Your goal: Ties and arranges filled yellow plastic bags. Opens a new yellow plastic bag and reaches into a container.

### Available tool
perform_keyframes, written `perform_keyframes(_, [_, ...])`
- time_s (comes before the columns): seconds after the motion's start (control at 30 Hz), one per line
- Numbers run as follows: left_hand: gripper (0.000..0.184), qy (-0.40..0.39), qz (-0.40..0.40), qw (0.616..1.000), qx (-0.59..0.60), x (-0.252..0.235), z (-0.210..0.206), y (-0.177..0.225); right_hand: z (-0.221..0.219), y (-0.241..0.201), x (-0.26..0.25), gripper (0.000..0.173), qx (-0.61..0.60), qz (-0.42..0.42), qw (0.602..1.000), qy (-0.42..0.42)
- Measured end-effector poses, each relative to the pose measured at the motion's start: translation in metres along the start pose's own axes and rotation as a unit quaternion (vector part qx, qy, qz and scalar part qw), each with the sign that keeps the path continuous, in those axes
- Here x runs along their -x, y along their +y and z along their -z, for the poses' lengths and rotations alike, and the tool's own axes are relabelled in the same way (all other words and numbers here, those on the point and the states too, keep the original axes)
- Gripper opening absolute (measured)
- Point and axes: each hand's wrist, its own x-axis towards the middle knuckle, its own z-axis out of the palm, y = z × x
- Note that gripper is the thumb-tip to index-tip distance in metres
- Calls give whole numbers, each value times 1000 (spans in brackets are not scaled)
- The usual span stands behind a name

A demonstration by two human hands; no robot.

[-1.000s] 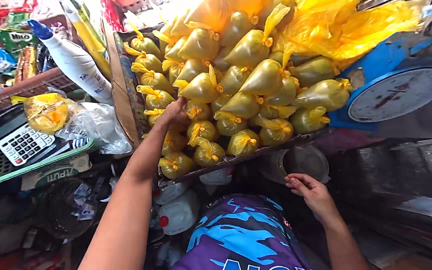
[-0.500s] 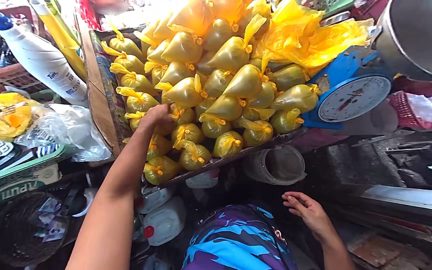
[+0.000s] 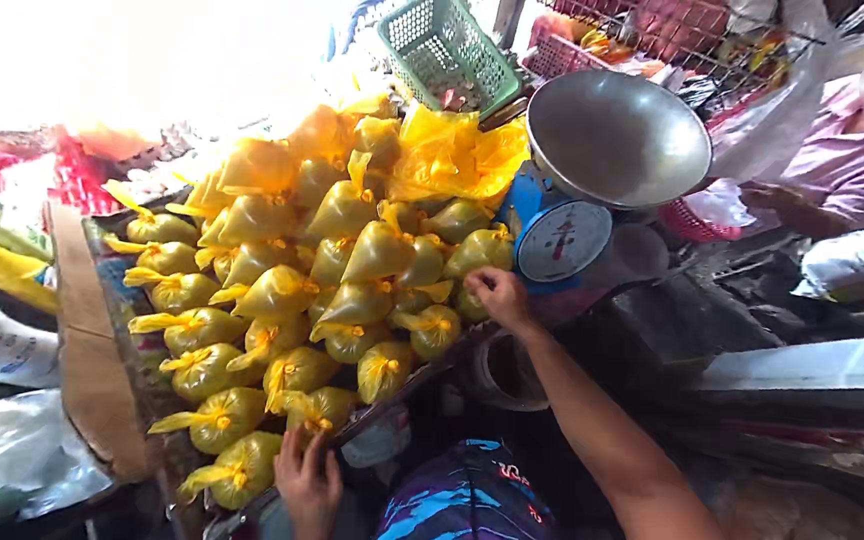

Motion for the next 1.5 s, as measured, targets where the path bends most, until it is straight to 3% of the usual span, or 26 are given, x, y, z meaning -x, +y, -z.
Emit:
perform_keyframes(0.13, [74,-58,38,991,-115,5,-36,58,9,-29,-114,30,20,41,996,82])
perform_keyframes(0.23, [103,-104,65,974,-188,5,-58,75,16,-40,-195,44,47,-12,990,132])
perform_keyframes(0.33, [109,-110,73,967,-219,11,-74,70,4,-30,-257,78,138,-119,971,153])
perform_keyframes(0.4, [103,-112,83,968,-208,11,-74,68,-9,-27,-274,88,188,-151,965,101])
perform_keyframes(0.47, [97,-113,94,970,-192,10,-73,67,-18,-22,-274,69,215,-120,964,104])
perform_keyframes(0.57, [96,-111,109,972,-174,12,-77,68,-27,-8,-266,39,207,-17,954,216])
perform_keyframes(0.63, [99,-113,102,974,-167,11,-76,66,-27,-5,-253,35,156,75,939,296])
perform_keyframes(0.7, [103,-114,89,977,-158,10,-74,61,-24,-8,-227,34,102,146,929,323])
perform_keyframes(0.87, [107,-122,74,980,-137,8,-71,59,-30,-44,-108,34,-20,247,947,204])
perform_keyframes(0.97, [84,-60,55,993,-85,9,-71,66,-40,-83,8,35,-214,264,940,26])
perform_keyframes(1.03, [60,6,41,999,3,5,-67,82,-36,-106,79,30,-393,219,888,-98])
perform_keyframes(1.1, [42,29,59,983,173,5,-62,109,-29,-115,126,26,-589,132,776,-182])
perform_keyframes(1.13, [37,7,108,954,279,9,-58,126,-22,-116,144,28,-653,68,731,-185])
perform_keyframes(1.17, [33,-38,182,904,385,12,-52,140,-14,-116,159,32,-685,3,711,-161])
perform_keyframes(1.23, [33,-130,310,771,542,16,-46,154,0,-107,175,39,-696,-99,706,-90])
perform_keyframes(1.3, [26,-177,387,600,678,16,-57,155,10,-88,182,47,-702,-170,692,-20])
perform_keyframes(1.37, [29,-238,345,511,751,5,-67,165,21,-63,195,52,-697,-219,679,73])
perform_keyframes(1.43, [65,-324,247,396,823,-27,-72,193,37,-39,212,54,-690,-223,670,160])
perform_keyframes(1.5, [75,-355,205,299,861,-42,-67,220,59,-19,231,54,-688,-211,652,238])
